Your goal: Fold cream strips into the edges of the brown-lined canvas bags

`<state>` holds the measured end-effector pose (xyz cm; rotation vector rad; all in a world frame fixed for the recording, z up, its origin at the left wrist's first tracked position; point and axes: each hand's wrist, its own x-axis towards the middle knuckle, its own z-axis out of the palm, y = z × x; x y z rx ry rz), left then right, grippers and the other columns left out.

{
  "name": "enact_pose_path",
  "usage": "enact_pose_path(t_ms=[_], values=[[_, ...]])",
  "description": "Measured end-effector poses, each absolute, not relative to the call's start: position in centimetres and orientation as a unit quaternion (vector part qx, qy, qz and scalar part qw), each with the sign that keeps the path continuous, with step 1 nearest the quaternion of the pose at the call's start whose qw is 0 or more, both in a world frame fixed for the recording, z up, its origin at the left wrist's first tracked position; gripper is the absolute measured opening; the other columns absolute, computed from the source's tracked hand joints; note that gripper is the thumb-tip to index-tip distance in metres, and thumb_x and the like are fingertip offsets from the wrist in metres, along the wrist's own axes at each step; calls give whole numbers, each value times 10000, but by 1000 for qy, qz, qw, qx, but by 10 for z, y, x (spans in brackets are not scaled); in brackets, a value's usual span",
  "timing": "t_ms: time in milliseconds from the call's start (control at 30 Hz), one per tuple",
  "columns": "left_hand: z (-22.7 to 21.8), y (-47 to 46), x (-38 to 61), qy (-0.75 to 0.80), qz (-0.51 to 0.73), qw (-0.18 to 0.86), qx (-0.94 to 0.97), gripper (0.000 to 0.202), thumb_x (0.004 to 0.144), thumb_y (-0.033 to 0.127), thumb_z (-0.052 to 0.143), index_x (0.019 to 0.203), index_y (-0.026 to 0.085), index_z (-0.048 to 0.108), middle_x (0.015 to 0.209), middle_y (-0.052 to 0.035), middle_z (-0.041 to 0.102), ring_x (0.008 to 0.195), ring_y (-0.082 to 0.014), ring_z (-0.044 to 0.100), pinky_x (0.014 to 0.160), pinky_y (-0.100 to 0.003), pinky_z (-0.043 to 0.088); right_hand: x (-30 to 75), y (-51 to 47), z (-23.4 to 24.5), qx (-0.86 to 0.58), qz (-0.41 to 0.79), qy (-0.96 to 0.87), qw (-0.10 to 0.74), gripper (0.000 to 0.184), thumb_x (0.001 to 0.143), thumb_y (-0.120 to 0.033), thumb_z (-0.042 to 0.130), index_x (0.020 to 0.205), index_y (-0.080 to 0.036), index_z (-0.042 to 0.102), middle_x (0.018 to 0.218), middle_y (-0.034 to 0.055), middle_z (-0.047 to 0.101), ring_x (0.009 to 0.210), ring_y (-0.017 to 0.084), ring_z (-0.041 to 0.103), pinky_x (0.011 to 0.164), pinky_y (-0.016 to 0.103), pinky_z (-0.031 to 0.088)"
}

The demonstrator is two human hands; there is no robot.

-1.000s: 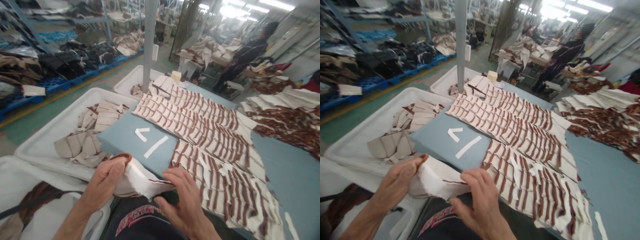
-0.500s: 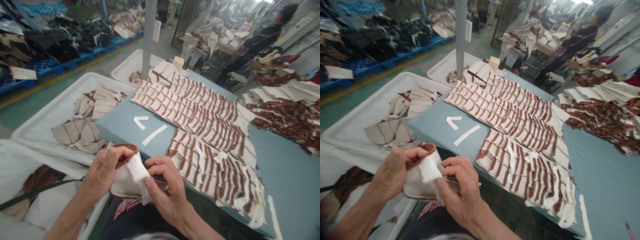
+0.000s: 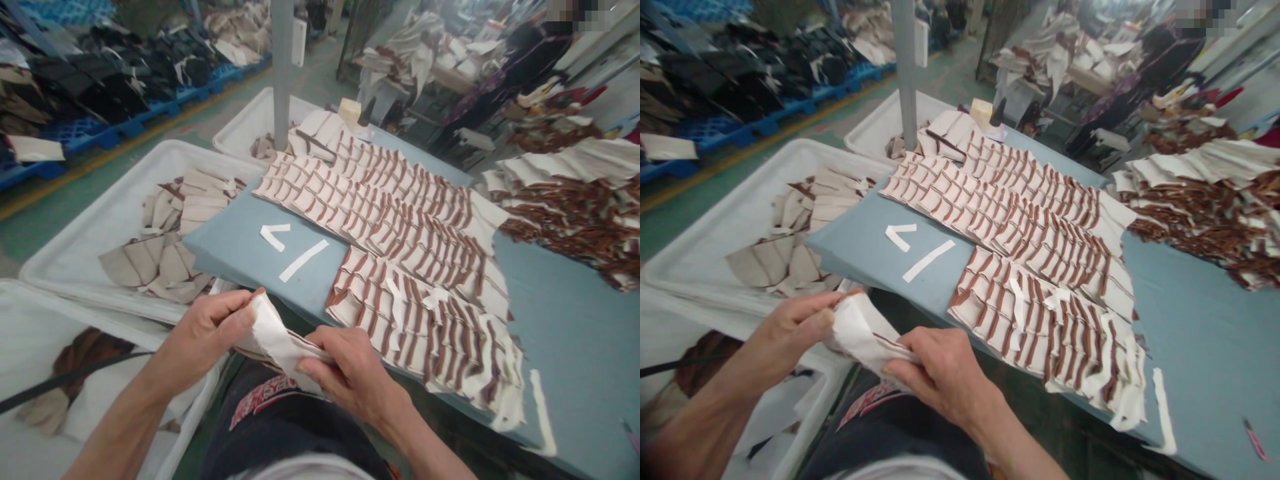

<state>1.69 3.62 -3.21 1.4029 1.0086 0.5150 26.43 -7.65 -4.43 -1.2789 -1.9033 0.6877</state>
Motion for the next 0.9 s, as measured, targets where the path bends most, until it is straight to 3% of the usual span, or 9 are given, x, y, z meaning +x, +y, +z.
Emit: enact_pose_path(t_ms=[133,200,300,367,433,533,667,800,900], values=[[-34,33,13,378,186,684,596,500,812,552,888,1166,200,862,1077,-83,834,1006,-314,767,931,-355,639,277,-72,-25,-514,375,-689,346,544,1160,-609,512,883,-184,707,638,-46,562,544,98,458,542,246,328],[-36,31,15,361,193,712,571,492,807,493,896,1204,204,862,1136,-99,840,1066,-336,773,1003,-393,633,280,-70,-24,-524,435,-633,369,590,1118,-689,534,850,-187,693,618,-66,492,521,91,392,505,237,296],[-39,28,21,378,204,710,558,343,800,440,895,1047,202,881,950,-79,823,890,-288,751,815,-327,646,282,-69,-30,-534,480,-579,387,617,1077,-741,554,830,-189,675,634,-65,479,533,94,371,484,231,281],[-38,27,24,398,207,703,553,308,760,451,897,915,187,864,815,-56,767,732,-234,675,627,-262,577,282,-68,-37,-542,479,-577,379,569,1079,-700,582,861,-186,693,643,-61,512,541,99,402,489,232,299],[-36,26,26,418,208,684,560,309,732,460,885,842,174,840,748,-36,713,643,-188,587,538,-232,492,281,-67,-42,-548,444,-601,376,498,1097,-634,589,918,-188,718,678,-47,593,567,112,487,522,234,367],[-30,24,29,440,212,627,607,291,770,462,819,776,171,801,707,-21,668,630,-171,545,545,-227,456,279,-65,-43,-551,294,-655,426,399,1103,-568,604,1047,-192,726,888,33,755,771,176,683,700,280,537],[-20,19,38,466,248,520,671,325,829,470,715,657,195,690,741,-42,687,707,-199,611,629,-255,499,268,-64,-44,-569,91,-682,451,296,1009,-489,761,1075,-211,682,956,75,783,870,227,728,778,341,576],[-13,15,47,493,253,474,684,341,844,493,671,629,237,602,636,14,591,588,-164,524,574,-264,477,248,-58,-54,-589,62,-691,415,268,966,-436,799,1040,-216,666,963,84,795,873,242,737,774,356,576],[-12,14,47,506,259,440,696,324,858,488,647,655,235,631,631,18,599,576,-165,541,565,-272,476,237,-52,-62,-584,108,-667,451,152,1021,-310,721,921,-232,636,869,42,762,817,205,718,750,325,555]])
